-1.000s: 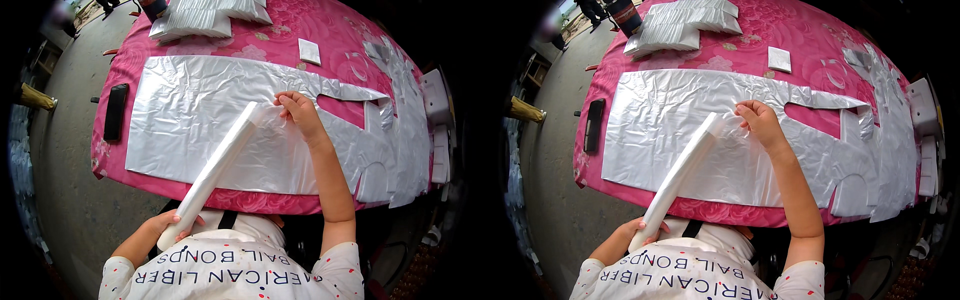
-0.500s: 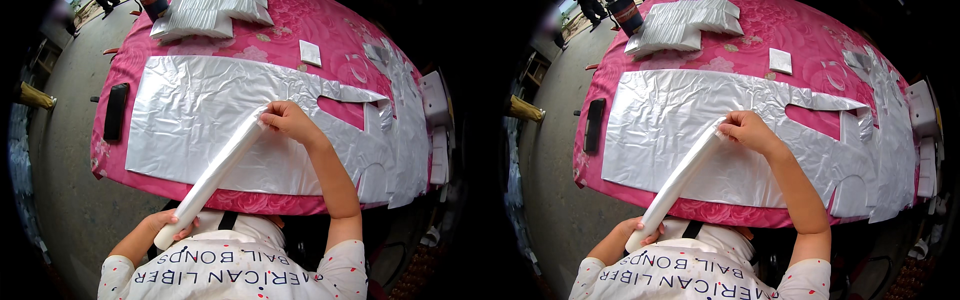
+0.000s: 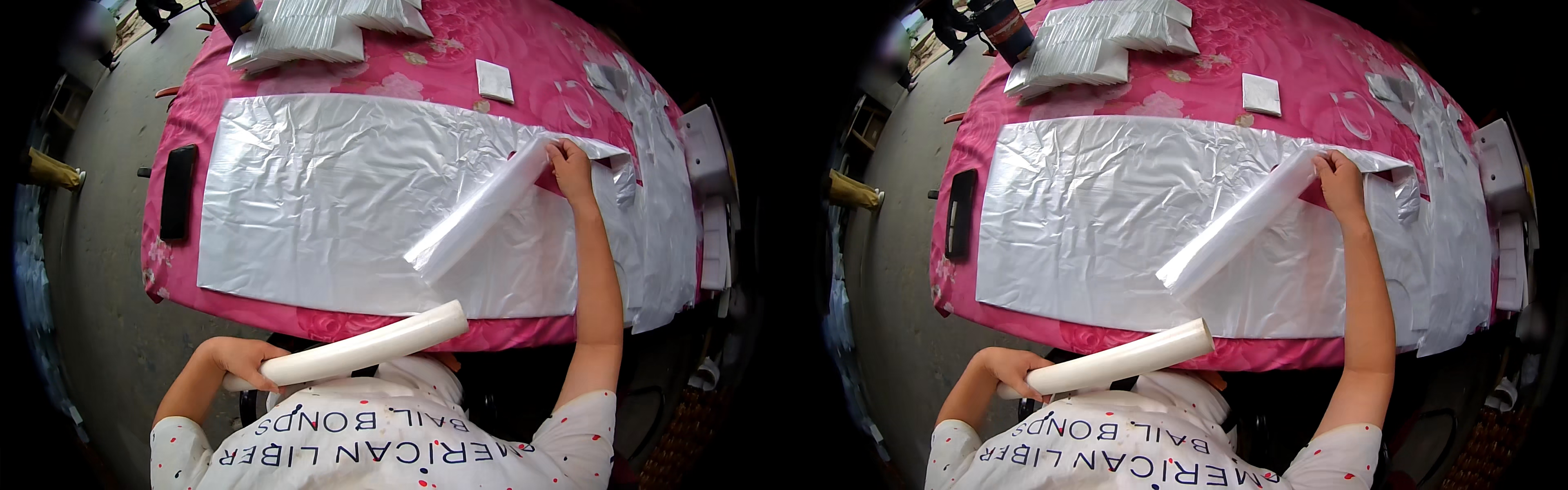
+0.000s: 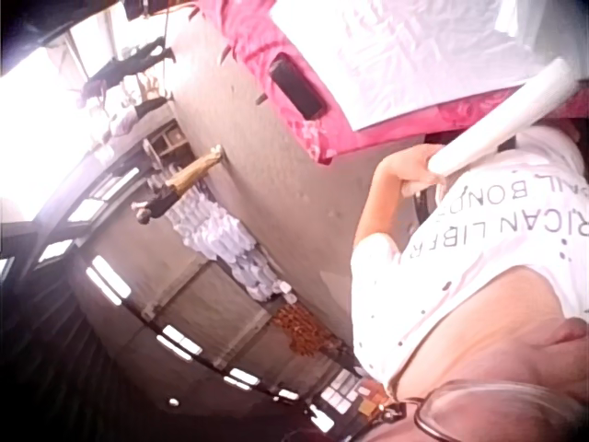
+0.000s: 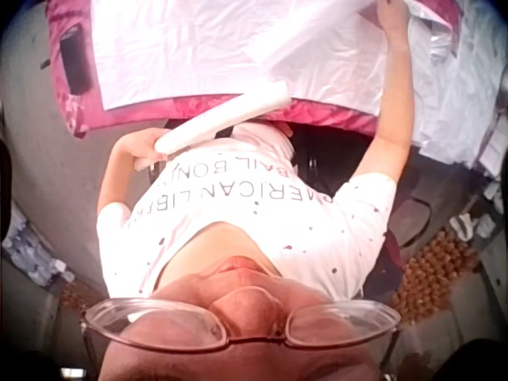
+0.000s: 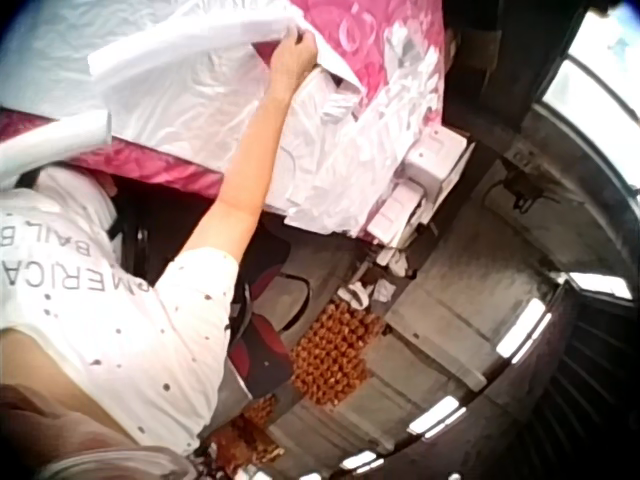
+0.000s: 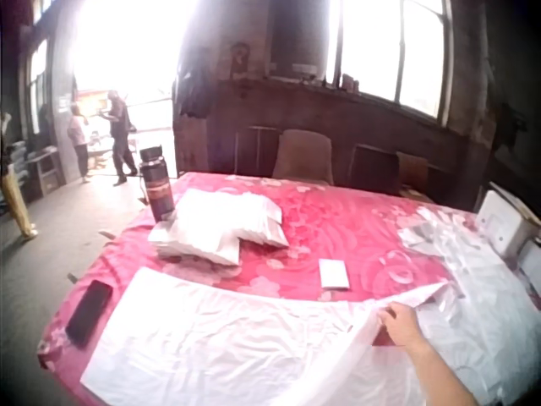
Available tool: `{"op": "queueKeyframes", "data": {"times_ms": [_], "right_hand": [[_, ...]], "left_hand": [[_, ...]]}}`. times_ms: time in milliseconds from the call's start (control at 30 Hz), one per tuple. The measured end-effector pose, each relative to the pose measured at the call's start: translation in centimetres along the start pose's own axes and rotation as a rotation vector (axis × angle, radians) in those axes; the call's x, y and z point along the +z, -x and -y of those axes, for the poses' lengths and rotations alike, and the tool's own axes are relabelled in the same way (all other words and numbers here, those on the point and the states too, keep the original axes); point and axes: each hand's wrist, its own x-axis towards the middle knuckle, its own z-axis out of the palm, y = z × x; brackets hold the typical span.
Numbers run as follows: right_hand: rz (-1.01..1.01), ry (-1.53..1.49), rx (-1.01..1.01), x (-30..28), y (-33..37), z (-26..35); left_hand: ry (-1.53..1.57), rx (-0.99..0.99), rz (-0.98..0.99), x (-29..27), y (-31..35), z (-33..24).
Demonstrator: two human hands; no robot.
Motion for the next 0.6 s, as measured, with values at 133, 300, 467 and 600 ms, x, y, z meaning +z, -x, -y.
{"op": "queueKeyframes", "data": {"times_ms": [133,300,467,600], "right_hand": [[0.139,-0.139,-0.008,4.0,0.4,3.8],[0.217,-0.168,-0.166,7.2,0.1,6.6],[0.326,-0.13,-0.116,7.5,-0.4,7.9],[0.339,-0.158,-0.04,7.6,-0.7,7.4]], "left_hand": [[-0.807,0.039,-0.297,-0.9,-1.0,-10.5],[-1.339,0.538,-0.796,-2.1,-4.9,-15.4],[-1.453,0.923,-0.481,-1.8,-8.6,-12.8],[-1.568,0.775,-0.498,0.2,-11.1,-11.3]]}}
